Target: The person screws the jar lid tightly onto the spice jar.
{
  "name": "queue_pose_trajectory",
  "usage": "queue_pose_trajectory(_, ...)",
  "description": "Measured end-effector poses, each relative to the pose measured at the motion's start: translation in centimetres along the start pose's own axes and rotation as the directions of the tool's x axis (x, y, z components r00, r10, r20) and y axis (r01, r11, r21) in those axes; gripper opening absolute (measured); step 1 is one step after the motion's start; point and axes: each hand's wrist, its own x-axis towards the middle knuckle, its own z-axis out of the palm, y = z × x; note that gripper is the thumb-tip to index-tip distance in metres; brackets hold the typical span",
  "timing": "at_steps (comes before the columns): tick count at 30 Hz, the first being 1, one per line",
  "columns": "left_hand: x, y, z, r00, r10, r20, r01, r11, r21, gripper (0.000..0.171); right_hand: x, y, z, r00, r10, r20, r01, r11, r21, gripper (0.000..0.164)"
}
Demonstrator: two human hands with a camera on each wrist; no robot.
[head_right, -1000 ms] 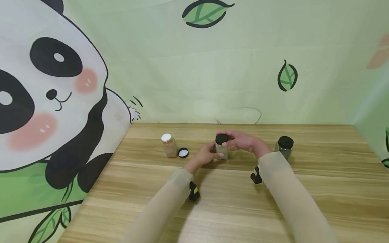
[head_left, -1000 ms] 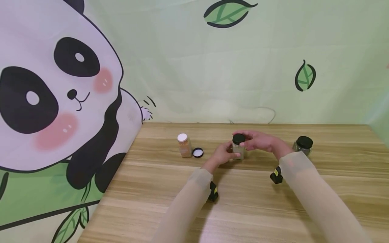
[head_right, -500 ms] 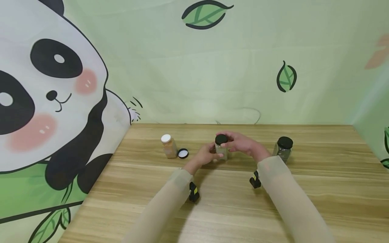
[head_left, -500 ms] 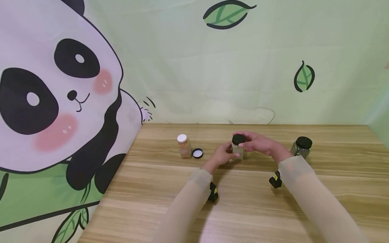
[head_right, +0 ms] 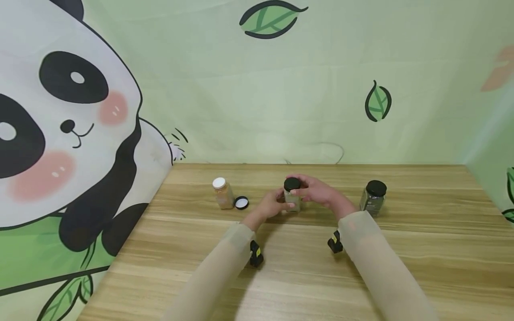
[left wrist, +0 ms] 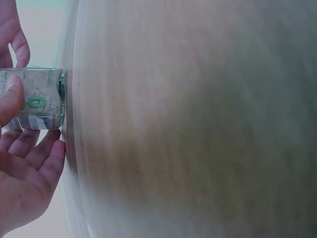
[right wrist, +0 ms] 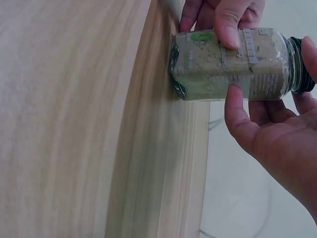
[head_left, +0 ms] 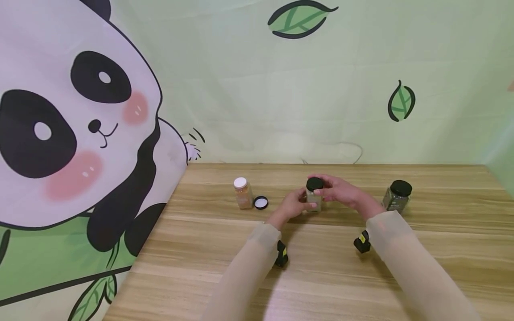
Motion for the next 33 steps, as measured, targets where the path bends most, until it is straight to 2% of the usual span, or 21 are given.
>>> queue_pose_trajectory(7, 0.2, -0.3, 0.1, 1.000, 0.004, 0.001, -0.004, 1.000, -0.031, 0.059, -0.2, 0.1, 0.6, 0.999, -0.004, -0.050, 0.003, 1.000, -0.029, 0.061)
queue_pose_trajectory(16, 0.3, -0.4, 0.2, 1.000, 0.013, -0.009, -0.014, 0.999, -0.036, 0.058, -0.4, 0.2, 1.2, 0.996, -0.023, -0.089, 0.022, 1.000, -0.014, 0.059)
queue_pose_trajectory(26, 0.0, -0.2, 0.2, 1.000, 0.026, -0.013, -0.027, 0.998, -0.049, 0.061, -0.6, 0.3, 2.1, 0.987, -0.005, -0.158, 0.002, 1.000, -0.018, 0.061)
queue_pose_trajectory(33, 0.1, -0.2, 0.1, 0.999, 0.031, -0.013, -0.031, 0.999, -0.022, 0.060, -0.6, 0.1, 2.6, 0.981, -0.001, -0.193, 0.000, 1.000, -0.002, 0.062)
